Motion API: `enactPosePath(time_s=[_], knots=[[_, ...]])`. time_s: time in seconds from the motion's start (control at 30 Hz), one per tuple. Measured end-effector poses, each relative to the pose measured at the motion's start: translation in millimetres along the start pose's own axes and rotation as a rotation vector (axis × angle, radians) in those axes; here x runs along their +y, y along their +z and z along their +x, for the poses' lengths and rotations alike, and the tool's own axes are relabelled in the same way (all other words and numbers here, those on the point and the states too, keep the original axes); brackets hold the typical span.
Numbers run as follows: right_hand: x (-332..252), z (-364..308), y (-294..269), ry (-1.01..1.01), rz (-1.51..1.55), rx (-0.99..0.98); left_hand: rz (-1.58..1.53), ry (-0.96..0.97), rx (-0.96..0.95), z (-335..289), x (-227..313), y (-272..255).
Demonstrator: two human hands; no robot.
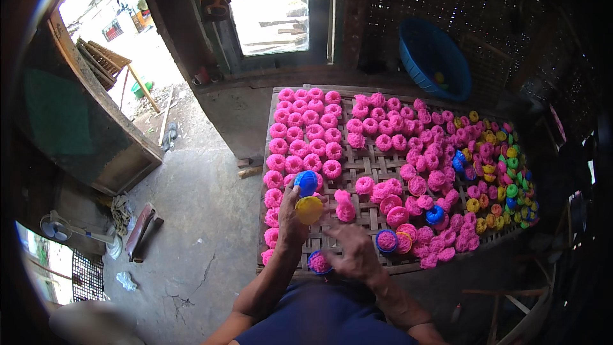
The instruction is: The person assembles small colorful plastic rings with pink fluffy material on a woven tray. They repeatedly pick up a ring, wrap the fluffy material around it, and place the finished item back on the tray. The person also rearranges completed items on the tray to keep the workspace organized.
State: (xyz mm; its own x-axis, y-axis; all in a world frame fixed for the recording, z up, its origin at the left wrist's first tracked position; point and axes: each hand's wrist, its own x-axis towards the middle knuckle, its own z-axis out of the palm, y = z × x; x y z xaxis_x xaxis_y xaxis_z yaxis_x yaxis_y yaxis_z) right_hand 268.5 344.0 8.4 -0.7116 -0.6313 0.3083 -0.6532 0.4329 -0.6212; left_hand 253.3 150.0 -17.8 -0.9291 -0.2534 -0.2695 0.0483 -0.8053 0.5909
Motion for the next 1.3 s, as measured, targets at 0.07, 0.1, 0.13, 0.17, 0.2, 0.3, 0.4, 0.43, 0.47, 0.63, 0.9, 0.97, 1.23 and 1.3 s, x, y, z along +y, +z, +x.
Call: enactPosePath(time_s=[0.07,0.1,0.13,0.17,0.2,0.3,0.4,0.43,0.47,0.63,0.9,0.97,1.23,1.3], knots=[[-10.1,-10.8,5.9,-0.071,-0.058,-0.228,-0.058,0.057,0.025,-1.8,-7.0,-1.6],[-10.4,-13.0,6.8,-0.045,-0.020,-0.267,-0.063,0.116,0.010,-3.8,-9.0,-2.9],[-8.9,-12.8,7.3,-0.042,-0.003,-0.322,-0.087,0.061,0.069,-5.8,-8.4,-5.1],[-5.9,-11.0,7.0,-0.003,-0.011,-0.422,-0.100,0.045,0.072,-7.7,-7.1,-7.4],[-1.6,-8.2,3.9,0.064,0.087,-0.370,-0.113,0.028,0.078,-10.8,-6.0,-9.6],[6.6,5.0,-6.1,0.124,0.387,-0.007,-0.099,0.108,0.187,-22.7,-9.4,-11.5],[2.4,18.6,-4.6,-0.044,0.287,0.114,-0.048,0.096,0.192,-35.0,-24.3,-2.5],[0.3,22.5,-1.9,-0.073,0.254,0.109,-0.027,0.100,0.167,-37.9,-27.5,1.2],[-1.0,25.1,0.2,-0.077,0.174,0.045,-0.023,0.045,0.134,-42.6,-27.7,3.0],[1.7,27.7,6.6,-0.145,0.223,0.092,0.012,0.103,0.118,-51.9,-24.6,13.6],[6.5,26.6,6.1,0.074,0.501,0.321,0.080,0.195,-0.016,-54.8,-33.5,10.4],[6.7,27.3,5.5,-0.052,0.325,0.315,0.055,0.140,-0.059,-56.3,-34.5,9.5],[14.0,13.1,8.6,0.004,0.310,0.361,0.479,0.121,0.011,-63.4,-25.0,20.6],[20.7,9.8,12.8,-0.052,0.267,0.359,0.623,0.166,0.053,-63.1,-25.7,24.5]])
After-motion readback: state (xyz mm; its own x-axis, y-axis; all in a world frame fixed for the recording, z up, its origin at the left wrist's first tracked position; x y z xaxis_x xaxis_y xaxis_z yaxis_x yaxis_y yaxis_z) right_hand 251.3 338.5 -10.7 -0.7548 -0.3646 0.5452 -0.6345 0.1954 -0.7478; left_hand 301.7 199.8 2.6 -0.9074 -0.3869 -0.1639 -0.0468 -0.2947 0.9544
